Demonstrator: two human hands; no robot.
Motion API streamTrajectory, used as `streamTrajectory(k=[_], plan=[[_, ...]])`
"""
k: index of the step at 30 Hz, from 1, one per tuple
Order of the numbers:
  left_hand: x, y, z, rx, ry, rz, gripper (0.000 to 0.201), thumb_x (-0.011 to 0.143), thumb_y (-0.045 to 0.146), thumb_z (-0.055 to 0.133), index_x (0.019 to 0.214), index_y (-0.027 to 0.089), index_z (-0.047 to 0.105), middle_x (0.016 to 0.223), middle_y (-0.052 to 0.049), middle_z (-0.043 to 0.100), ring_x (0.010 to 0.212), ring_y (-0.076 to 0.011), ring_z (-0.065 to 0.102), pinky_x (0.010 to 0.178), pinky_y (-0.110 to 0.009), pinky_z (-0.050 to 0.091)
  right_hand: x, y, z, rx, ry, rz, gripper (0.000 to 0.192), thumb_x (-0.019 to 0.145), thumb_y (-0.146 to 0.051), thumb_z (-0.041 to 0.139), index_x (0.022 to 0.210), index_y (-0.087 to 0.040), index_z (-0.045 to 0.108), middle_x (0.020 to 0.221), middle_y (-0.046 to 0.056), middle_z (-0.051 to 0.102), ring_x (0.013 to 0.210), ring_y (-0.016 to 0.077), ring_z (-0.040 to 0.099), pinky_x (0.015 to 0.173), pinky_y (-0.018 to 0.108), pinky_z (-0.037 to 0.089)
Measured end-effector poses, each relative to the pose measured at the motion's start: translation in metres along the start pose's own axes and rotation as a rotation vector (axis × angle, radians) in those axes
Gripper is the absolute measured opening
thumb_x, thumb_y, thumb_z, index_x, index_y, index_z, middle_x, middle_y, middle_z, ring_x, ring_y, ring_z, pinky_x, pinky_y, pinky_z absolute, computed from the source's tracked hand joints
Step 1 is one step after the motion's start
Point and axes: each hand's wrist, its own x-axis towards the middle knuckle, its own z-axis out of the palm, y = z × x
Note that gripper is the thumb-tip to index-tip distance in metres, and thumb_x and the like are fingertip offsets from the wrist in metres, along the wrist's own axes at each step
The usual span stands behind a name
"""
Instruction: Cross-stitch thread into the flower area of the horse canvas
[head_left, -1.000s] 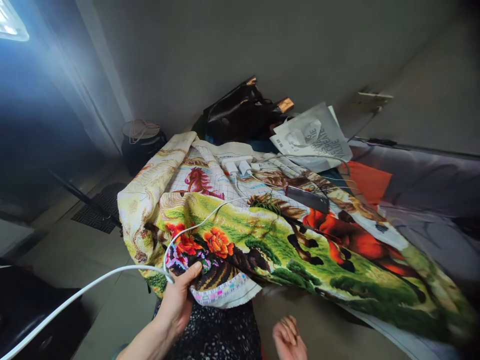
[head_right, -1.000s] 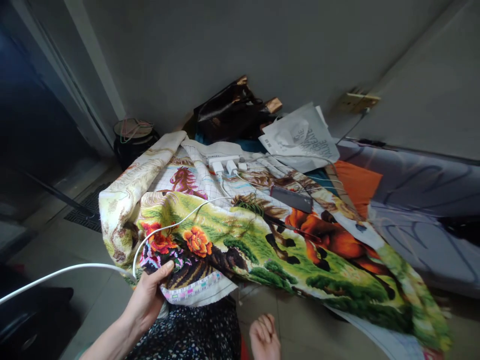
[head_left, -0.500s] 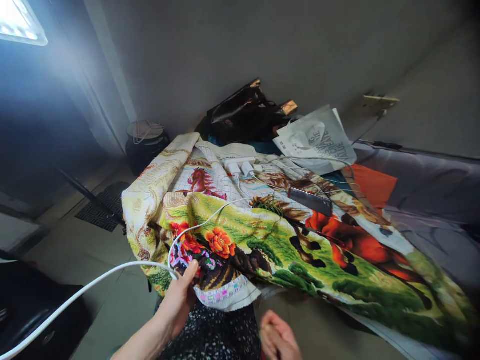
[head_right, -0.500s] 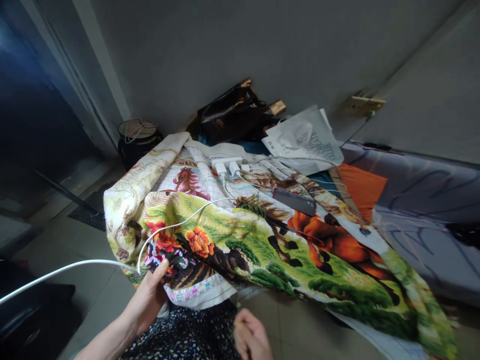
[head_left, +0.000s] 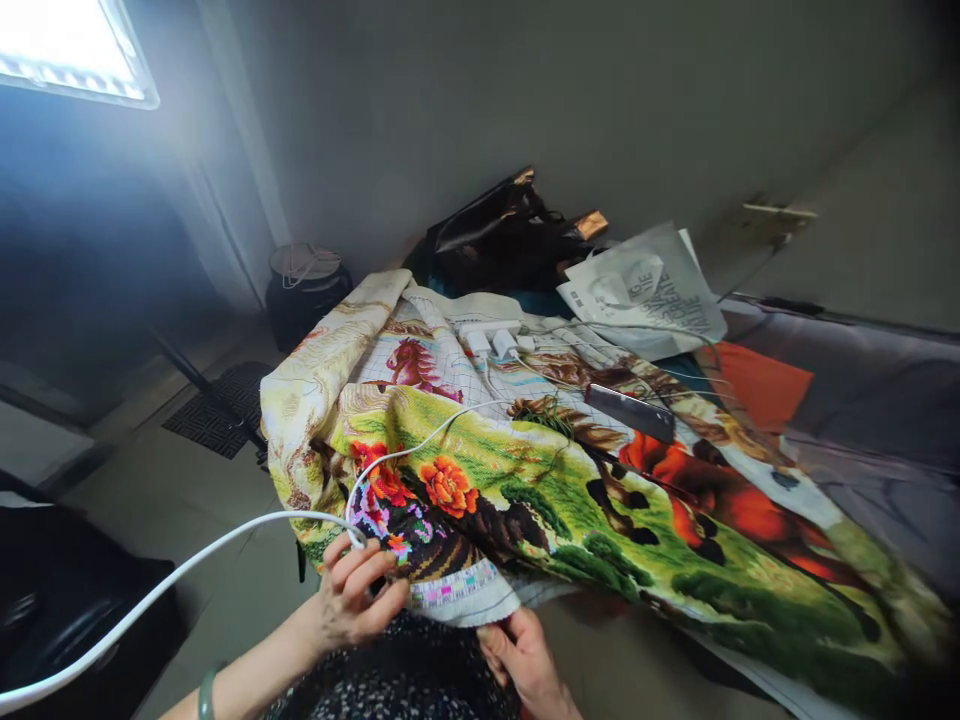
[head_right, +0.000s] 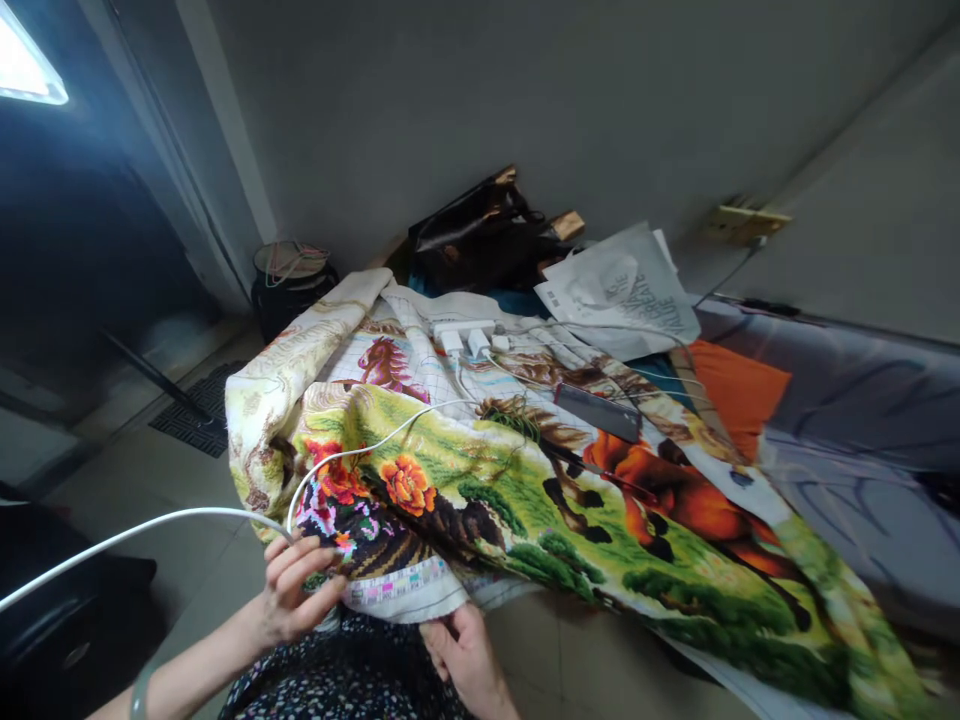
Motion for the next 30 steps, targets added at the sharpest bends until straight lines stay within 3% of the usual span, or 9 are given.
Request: streamTrajectory(k=[5,7,9,10,13,17,20,24,30], plan=[[0.030,-0.015,0.017,-0.167,-0.244,0.108,0.020,0.084,0.010,0.046,0.092,0.014,0.064,0.101,-0.011,0.068,0.106,-0.0240,0.055,0.094,-0.041,0.035,0.001,-0.011,-0.004,-0.058,0.039,-0.091,0.047,0.076,-0.063,0.056,0.071,-0.017,0.051,0.047,-0.007,0.040,0.038,0.0067,0.035,0.040,0.021,0.029],[0.040,-0.020,0.020,-0.373,-0.457,-0.140,0.019,0.082,0.010,0.047,0.087,0.016,0.064,0.093,-0.010,0.070,0.092,-0.0227,0.059,0.082,-0.036,0.040,0.014,-0.021,-0.010,-0.084,0.102,-0.166,0.045,0.078,-0.061,0.055,0.072,-0.016,0.052,0.046,-0.006,0.042,0.038,0.0076,0.038,0.041,0.021,0.031],[0.052,-0.027,0.023,-0.532,-0.714,-0.657,0.013,0.076,0.012,0.052,0.074,0.018,0.063,0.071,-0.006,0.065,0.072,-0.0211,0.057,0.069,-0.033,0.038,0.034,-0.034,-0.017,-0.105,0.158,-0.237,0.041,0.080,-0.057,0.054,0.073,-0.016,0.052,0.046,-0.006,0.044,0.039,0.0081,0.040,0.043,0.022,0.033],[0.059,-0.032,0.024,-0.547,-0.753,-0.750,0.010,0.071,0.013,0.055,0.072,0.018,0.062,0.063,-0.003,0.060,0.064,-0.0202,0.054,0.063,-0.032,0.035,0.044,-0.041,-0.019,-0.112,0.170,-0.258,0.039,0.081,-0.054,0.055,0.075,-0.016,0.053,0.048,-0.006,0.045,0.040,0.0083,0.041,0.044,0.022,0.034],[0.075,-0.049,0.030,-0.617,-0.778,-0.888,0.005,0.069,0.017,0.055,0.065,0.020,0.056,0.056,0.001,0.051,0.057,-0.0164,0.047,0.057,-0.028,0.030,0.064,-0.063,-0.017,-0.119,0.131,-0.268,0.031,0.082,-0.047,0.057,0.080,-0.016,0.056,0.051,-0.005,0.050,0.044,0.0097,0.047,0.046,0.022,0.038],[0.081,-0.065,0.041,-0.814,-0.806,-1.063,0.010,0.068,0.025,0.056,0.063,0.019,0.050,0.055,0.004,0.047,0.055,-0.0139,0.042,0.053,-0.026,0.030,0.062,-0.086,0.009,-0.124,0.010,-0.300,0.023,0.086,-0.039,0.055,0.084,-0.016,0.061,0.070,0.002,0.060,0.059,0.0131,0.057,0.057,0.024,0.047],[0.078,-0.067,0.046,-0.952,-0.782,-1.188,0.013,0.068,0.029,0.057,0.066,0.019,0.050,0.057,0.004,0.046,0.056,-0.0130,0.040,0.054,-0.026,0.031,0.056,-0.091,0.034,-0.195,0.083,-0.370,0.020,0.085,-0.034,0.057,0.079,-0.017,0.065,0.083,0.005,0.061,0.070,0.0144,0.057,0.058,0.023,0.047],[0.078,-0.066,0.047,-1.095,-0.733,-1.298,0.017,0.065,0.031,0.061,0.066,0.017,0.051,0.058,0.004,0.046,0.058,-0.0125,0.039,0.057,-0.026,0.030,0.061,-0.087,0.055,-0.227,0.239,-0.331,0.020,0.082,-0.033,0.059,0.081,-0.016,0.069,0.072,0.003,0.059,0.061,0.0130,0.051,0.049,0.021,0.041],[0.077,-0.065,0.049,-1.211,-0.679,-1.378,0.019,0.061,0.029,0.065,0.067,0.016,0.052,0.057,0.005,0.045,0.055,-0.0107,0.036,0.056,-0.025,0.028,0.067,-0.087,0.068,-0.132,0.261,-0.171,0.028,0.078,-0.039,0.059,0.081,-0.013,0.069,0.056,-0.001,0.050,0.047,0.0106,0.044,0.042,0.021,0.036]])
